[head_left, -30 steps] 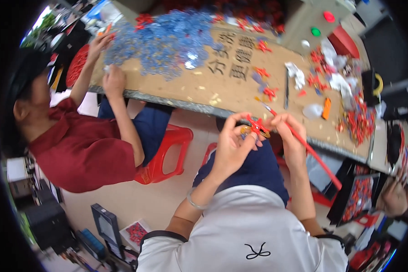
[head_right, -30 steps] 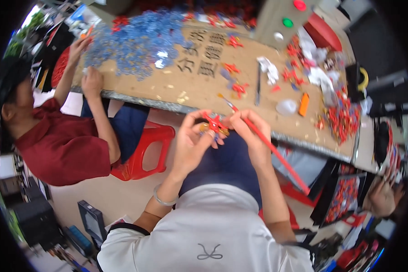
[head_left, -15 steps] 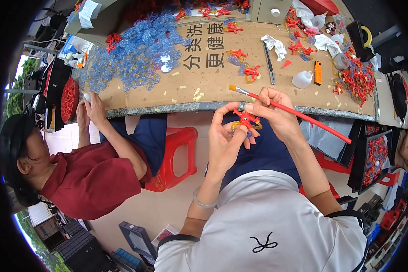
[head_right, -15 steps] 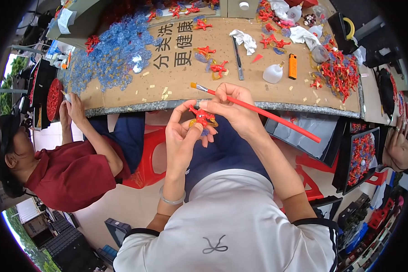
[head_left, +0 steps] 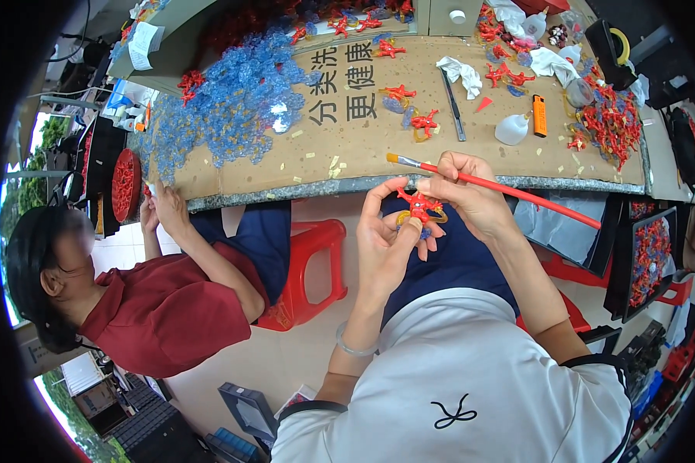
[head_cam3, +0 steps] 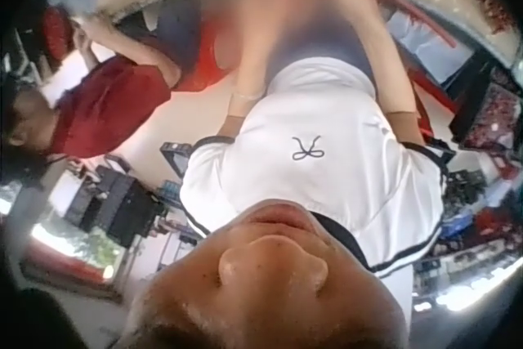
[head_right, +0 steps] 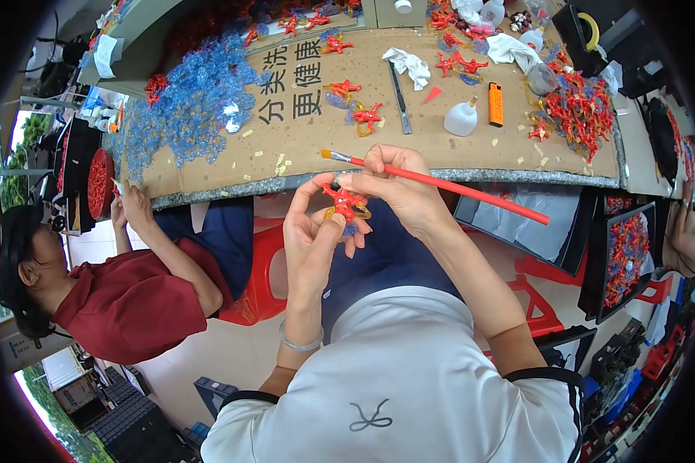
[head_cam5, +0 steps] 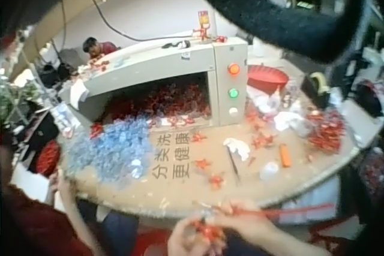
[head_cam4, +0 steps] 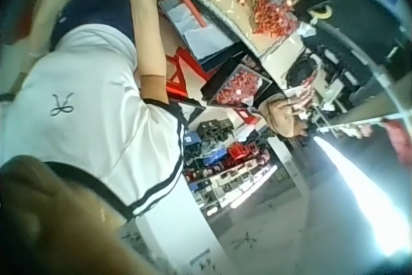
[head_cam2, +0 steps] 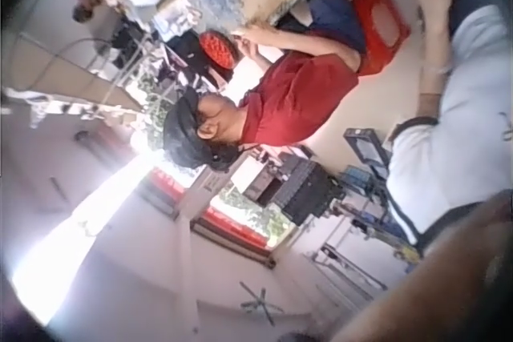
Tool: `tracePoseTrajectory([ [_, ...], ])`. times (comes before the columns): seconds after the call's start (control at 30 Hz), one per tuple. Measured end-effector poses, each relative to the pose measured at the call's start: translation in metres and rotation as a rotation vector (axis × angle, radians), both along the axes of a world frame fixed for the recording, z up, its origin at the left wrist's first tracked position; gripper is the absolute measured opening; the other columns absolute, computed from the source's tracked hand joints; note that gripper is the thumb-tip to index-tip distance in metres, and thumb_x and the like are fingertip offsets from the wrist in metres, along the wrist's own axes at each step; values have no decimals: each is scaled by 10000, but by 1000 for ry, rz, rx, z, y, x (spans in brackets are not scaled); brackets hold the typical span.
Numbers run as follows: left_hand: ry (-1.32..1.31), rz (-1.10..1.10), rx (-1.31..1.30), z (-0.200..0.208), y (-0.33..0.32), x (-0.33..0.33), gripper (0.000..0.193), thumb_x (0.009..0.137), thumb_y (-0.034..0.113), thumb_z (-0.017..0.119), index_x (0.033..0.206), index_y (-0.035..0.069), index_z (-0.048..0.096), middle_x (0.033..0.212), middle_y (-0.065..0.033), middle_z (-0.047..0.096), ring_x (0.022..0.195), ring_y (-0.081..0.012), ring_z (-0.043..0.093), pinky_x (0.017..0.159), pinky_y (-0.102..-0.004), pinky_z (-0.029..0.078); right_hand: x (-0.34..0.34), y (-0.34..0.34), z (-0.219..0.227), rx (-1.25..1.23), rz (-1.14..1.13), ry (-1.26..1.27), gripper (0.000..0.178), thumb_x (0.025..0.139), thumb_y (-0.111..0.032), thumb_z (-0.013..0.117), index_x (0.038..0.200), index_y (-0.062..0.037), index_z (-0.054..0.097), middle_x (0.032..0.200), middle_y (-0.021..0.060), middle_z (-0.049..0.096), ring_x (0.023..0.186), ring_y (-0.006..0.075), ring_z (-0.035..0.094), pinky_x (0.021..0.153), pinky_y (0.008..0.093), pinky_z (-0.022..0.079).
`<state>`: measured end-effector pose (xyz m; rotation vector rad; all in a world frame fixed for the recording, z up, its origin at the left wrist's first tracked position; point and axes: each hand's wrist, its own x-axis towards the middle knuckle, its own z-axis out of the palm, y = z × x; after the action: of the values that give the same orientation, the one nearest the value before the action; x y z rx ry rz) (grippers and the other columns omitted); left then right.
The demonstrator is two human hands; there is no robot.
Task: The person assembles plastic figurines by applying glue using a paintbrush and a squeeze bottle and pressing the components together by hand.
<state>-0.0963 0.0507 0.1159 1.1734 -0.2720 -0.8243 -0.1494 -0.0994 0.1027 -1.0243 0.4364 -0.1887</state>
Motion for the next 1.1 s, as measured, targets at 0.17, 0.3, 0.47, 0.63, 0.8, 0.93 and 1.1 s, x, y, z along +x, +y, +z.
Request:
tracePoseTrajectory([
  [0.17,-63,42,5,1,0,0,469,858,-45,475,1293,14,310,765,-175,655,555,-116,588,467,-197,453,-2,0,14,-84,-7,-57,79,891,-73,595,920,-7,562,812,55,621,768,95,600,705,221,484],
  [0.3,-140,147,24,3,0,3,462,850,-43,434,1295,8,323,762,-183,651,542,-134,586,449,-198,442,-20,-7,24,-341,-97,-200,334,972,-237,503,1114,51,596,881,85,644,804,138,612,749,262,488],
  [0.47,-253,228,34,-2,0,7,301,879,-54,470,1173,1,501,818,-122,660,597,-84,583,489,-180,454,-44,7,55,-816,-88,-350,327,906,-283,593,954,28,683,770,110,643,668,177,614,611,286,495],
  [0.63,-274,268,49,0,-6,3,294,876,-57,487,1163,-18,534,857,-105,648,650,-70,585,535,-177,475,-40,28,51,-1111,-162,-277,194,769,-49,697,949,20,677,772,110,662,659,226,639,583,296,509],
  [0.8,-337,289,66,-1,-7,0,335,865,-73,495,1197,-28,514,863,-95,638,675,-69,586,563,-184,495,-32,29,41,-1045,-145,-301,175,810,-50,675,964,33,673,808,126,673,652,210,644,583,286,514],
  [0.93,-269,271,92,1,-2,3,354,856,-84,499,1207,-33,503,853,-89,634,672,-72,586,559,-188,496,-38,21,43,-746,-201,-331,155,873,-81,609,946,36,678,815,132,664,682,174,631,614,258,506],
  [1.1,-239,301,46,-3,0,5,365,854,-91,488,1217,-59,488,837,-117,652,646,-90,592,544,-197,489,-30,24,34,-614,-81,-343,237,914,-177,588,960,41,668,832,136,658,689,181,624,619,274,499],
])
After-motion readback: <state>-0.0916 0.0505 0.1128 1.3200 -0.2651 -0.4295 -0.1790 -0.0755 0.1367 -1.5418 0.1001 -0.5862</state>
